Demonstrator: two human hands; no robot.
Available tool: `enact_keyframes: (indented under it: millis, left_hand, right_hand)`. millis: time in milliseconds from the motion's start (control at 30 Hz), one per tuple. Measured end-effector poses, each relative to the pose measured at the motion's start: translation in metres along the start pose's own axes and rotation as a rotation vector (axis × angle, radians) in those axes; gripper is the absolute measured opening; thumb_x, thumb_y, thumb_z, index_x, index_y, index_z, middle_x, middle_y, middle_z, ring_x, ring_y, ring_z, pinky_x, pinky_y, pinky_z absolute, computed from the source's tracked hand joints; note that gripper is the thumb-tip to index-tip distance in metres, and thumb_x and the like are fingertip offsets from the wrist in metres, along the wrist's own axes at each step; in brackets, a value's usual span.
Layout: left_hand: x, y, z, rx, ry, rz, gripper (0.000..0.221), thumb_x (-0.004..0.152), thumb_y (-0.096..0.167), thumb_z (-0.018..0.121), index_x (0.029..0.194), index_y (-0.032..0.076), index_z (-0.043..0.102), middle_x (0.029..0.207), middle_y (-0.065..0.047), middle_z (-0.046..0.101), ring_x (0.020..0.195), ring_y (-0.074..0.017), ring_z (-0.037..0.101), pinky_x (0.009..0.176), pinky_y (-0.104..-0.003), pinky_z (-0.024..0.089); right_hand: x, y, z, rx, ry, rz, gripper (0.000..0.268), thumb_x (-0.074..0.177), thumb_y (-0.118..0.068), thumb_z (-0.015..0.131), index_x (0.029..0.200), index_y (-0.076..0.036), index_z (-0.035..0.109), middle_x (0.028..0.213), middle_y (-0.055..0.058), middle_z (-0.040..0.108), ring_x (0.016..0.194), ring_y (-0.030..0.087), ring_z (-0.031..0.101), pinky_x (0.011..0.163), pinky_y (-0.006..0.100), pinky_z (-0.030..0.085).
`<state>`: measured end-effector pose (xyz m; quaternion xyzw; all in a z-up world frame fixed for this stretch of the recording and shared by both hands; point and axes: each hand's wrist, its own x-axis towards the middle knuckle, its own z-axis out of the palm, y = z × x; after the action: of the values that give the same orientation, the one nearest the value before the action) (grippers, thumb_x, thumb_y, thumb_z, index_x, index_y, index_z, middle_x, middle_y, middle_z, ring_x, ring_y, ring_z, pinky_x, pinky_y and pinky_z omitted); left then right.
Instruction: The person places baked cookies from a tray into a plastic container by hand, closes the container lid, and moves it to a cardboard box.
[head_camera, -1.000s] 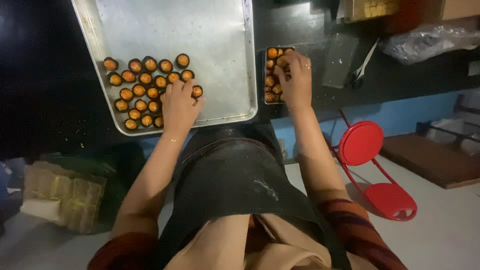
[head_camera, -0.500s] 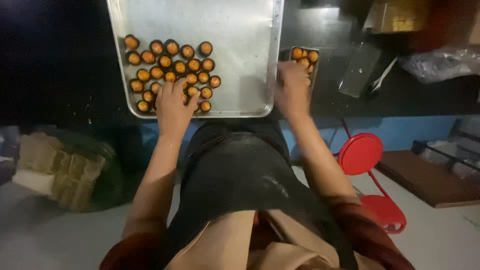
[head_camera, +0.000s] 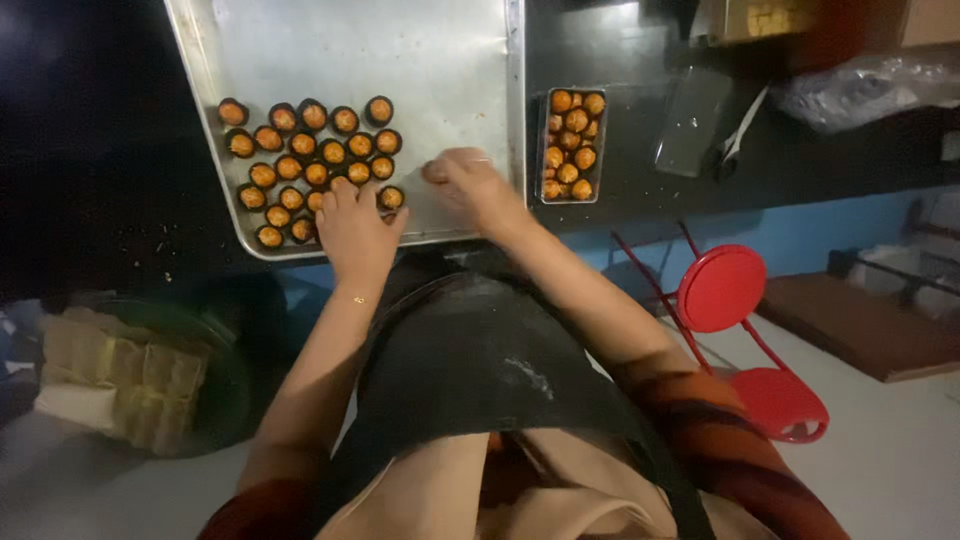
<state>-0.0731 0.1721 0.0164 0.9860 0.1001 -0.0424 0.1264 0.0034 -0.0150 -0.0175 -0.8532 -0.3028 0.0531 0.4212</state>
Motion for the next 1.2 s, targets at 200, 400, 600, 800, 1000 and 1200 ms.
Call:
enact_keyframes:
  millis: [200, 400, 600, 800, 1000, 1200]
  left_hand:
    - [0.007, -0.002, 0.011, 0.116, -0.007, -0.003, 0.044, 0.078, 0.039, 0.092, 0.101, 0.005, 0.076, 0.108, -0.016, 0.066, 0.107, -0.0353, 0.062, 0.091, -0.045, 0.051]
    - [0.011, -0.004, 0.014, 0.063, 0.042, 0.034, 0.034, 0.078, 0.034, 0.093, 0.088, 0.007, 0.074, 0.099, -0.011, 0.064, 0.107, -0.0342, 0.064, 0.089, -0.044, 0.051]
    - [0.023, 0.043, -0.02, -0.112, 0.029, 0.181, 0.033, 0.081, 0.031, 0.09, 0.087, 0.003, 0.072, 0.087, -0.009, 0.057, 0.09, -0.0358, 0.06, 0.078, -0.044, 0.048]
    - [0.061, 0.163, 0.006, -0.309, 0.082, 0.437, 0.034, 0.071, 0.032, 0.09, 0.09, 0.008, 0.074, 0.085, -0.005, 0.055, 0.084, -0.0292, 0.055, 0.071, -0.044, 0.045]
    - [0.076, 0.197, 0.049, -0.294, 0.088, 0.476, 0.029, 0.074, 0.023, 0.089, 0.085, 0.005, 0.07, 0.084, -0.005, 0.051, 0.077, -0.0278, 0.051, 0.068, -0.034, 0.039]
    - [0.083, 0.204, 0.053, -0.257, 0.098, 0.49, 0.031, 0.073, 0.023, 0.09, 0.087, 0.004, 0.069, 0.086, -0.005, 0.051, 0.075, -0.0259, 0.049, 0.066, -0.036, 0.036]
  right_hand:
    - [-0.054, 0.028, -0.136, -0.313, 0.226, 0.47, 0.04, 0.085, -0.027, 0.082, 0.121, -0.022, 0.065, 0.119, 0.007, 0.059, 0.114, 0.033, 0.06, 0.089, 0.054, 0.057]
    - [-0.074, 0.079, -0.164, -0.536, 0.21, 0.193, 0.035, 0.086, -0.019, 0.09, 0.114, -0.016, 0.067, 0.106, 0.002, 0.069, 0.108, 0.023, 0.06, 0.093, 0.04, 0.052]
    - [-0.069, 0.088, -0.16, -0.551, 0.194, 0.129, 0.04, 0.082, -0.02, 0.09, 0.116, -0.014, 0.069, 0.096, 0.004, 0.071, 0.106, 0.025, 0.061, 0.089, 0.041, 0.05]
    - [-0.065, 0.083, -0.168, -0.586, 0.197, 0.06, 0.036, 0.082, -0.015, 0.088, 0.112, -0.01, 0.068, 0.09, 0.011, 0.069, 0.1, 0.03, 0.063, 0.081, 0.041, 0.05]
    - [-0.071, 0.096, -0.166, -0.489, 0.168, 0.102, 0.04, 0.076, -0.01, 0.087, 0.112, -0.01, 0.068, 0.091, 0.011, 0.071, 0.1, 0.033, 0.063, 0.079, 0.042, 0.049]
    - [-0.07, 0.091, -0.171, -0.488, 0.17, 0.094, 0.045, 0.07, -0.003, 0.086, 0.112, -0.006, 0.069, 0.091, 0.013, 0.069, 0.101, 0.034, 0.062, 0.08, 0.04, 0.048]
